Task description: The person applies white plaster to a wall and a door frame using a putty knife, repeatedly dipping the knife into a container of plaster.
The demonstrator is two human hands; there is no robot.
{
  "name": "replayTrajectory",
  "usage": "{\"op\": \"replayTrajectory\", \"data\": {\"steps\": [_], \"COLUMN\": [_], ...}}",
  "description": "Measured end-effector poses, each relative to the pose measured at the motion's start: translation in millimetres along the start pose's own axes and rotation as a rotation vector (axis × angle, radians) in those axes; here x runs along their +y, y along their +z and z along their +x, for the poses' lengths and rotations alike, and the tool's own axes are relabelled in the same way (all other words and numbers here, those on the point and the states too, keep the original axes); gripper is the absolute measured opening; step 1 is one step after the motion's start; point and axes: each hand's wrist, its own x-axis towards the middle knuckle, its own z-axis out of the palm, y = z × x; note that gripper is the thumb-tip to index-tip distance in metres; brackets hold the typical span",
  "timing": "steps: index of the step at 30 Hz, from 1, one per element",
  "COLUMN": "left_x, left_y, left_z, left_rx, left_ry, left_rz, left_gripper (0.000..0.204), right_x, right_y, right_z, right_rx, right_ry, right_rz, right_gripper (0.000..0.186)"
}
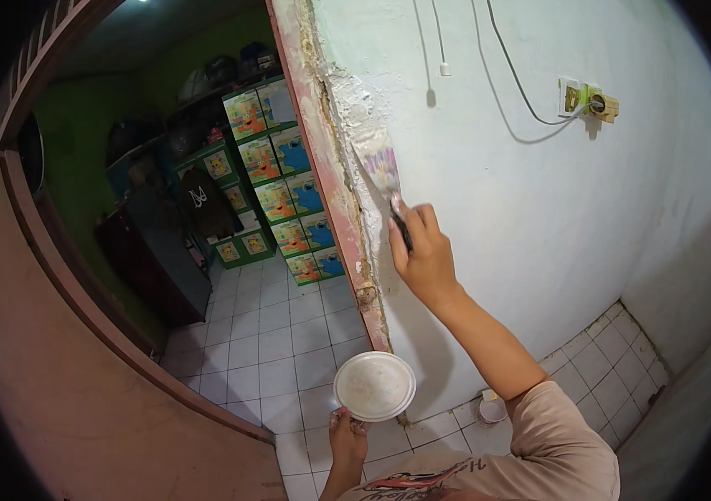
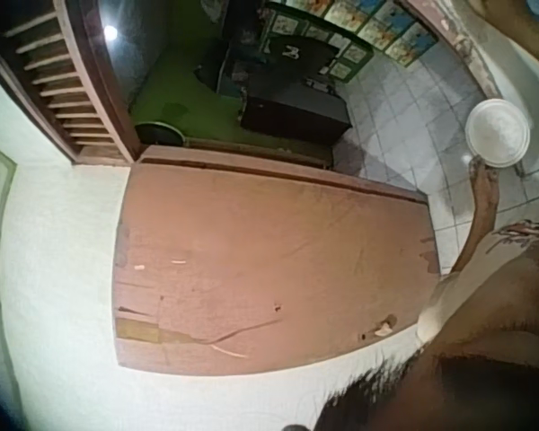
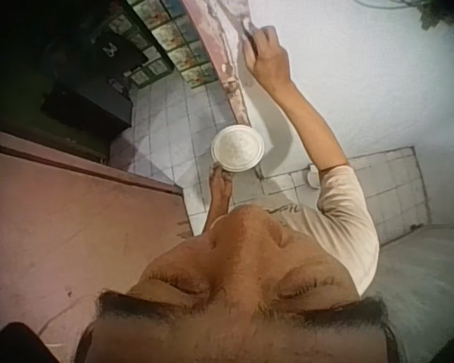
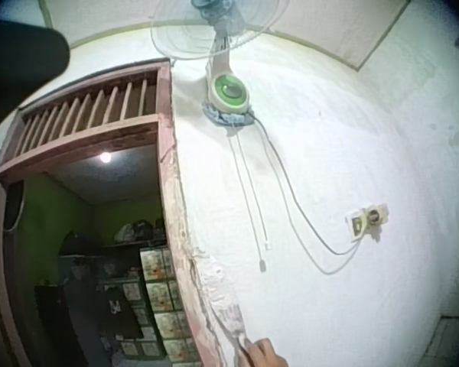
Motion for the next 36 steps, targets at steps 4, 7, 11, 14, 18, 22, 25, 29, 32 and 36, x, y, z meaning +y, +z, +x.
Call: {"op": "replayTrajectory", "data": {"steps": [4,7,11,14,18,22,25,29,32,36], "left_x": [6,5,5,7,5,3,0,6,7,10], "left_y": [3,5,10,11,8,1,-4,8,6,21], "left_z": [-4,-2,-3,-6,-3,1,3,-4,-4,-7], "left_rx": [0.003,-0.009,-0.031,0.032,-0.005,-0.025,-0.064,0.000,-0.085,-0.019], "left_ry": [-0.015,-0.007,-0.009,-0.011,-0.023,-0.030,-0.031,-0.066,-0.056,-0.063], "left_rz": [0.021,0.007,-0.023,-0.007,0.018,0.031,0.027,0.034,0.024,0.061], "left_gripper": [0.002,0.002,0.003,0.002,0.001,0.002,0.002,0.003,0.003,0.002], "right_x": [-10,-12,-4,-8,-14,-14,-9,-6,-10,-12], "right_y": [0,-1,-1,-9,-15,-18,-18,-20,-29,-37], "right_z": [2,26,1,-30,-4,8,-18,-70,-93,-92], "right_rx": [0.035,0.073,-0.013,-0.047,0.019,-0.013,-0.074,-0.164,-0.195,-0.132], "right_ry": [-0.011,-0.033,0.015,0.031,-0.002,0.031,0.048,0.093,0.144,0.095], "right_rz": [0.062,0.022,-0.016,0.019,0.021,-0.024,-0.040,-0.052,-0.029,-0.005], "right_gripper": [0.034,0.034,0.032,0.032,0.030,0.031,0.031,0.033,0.031,0.030]}}
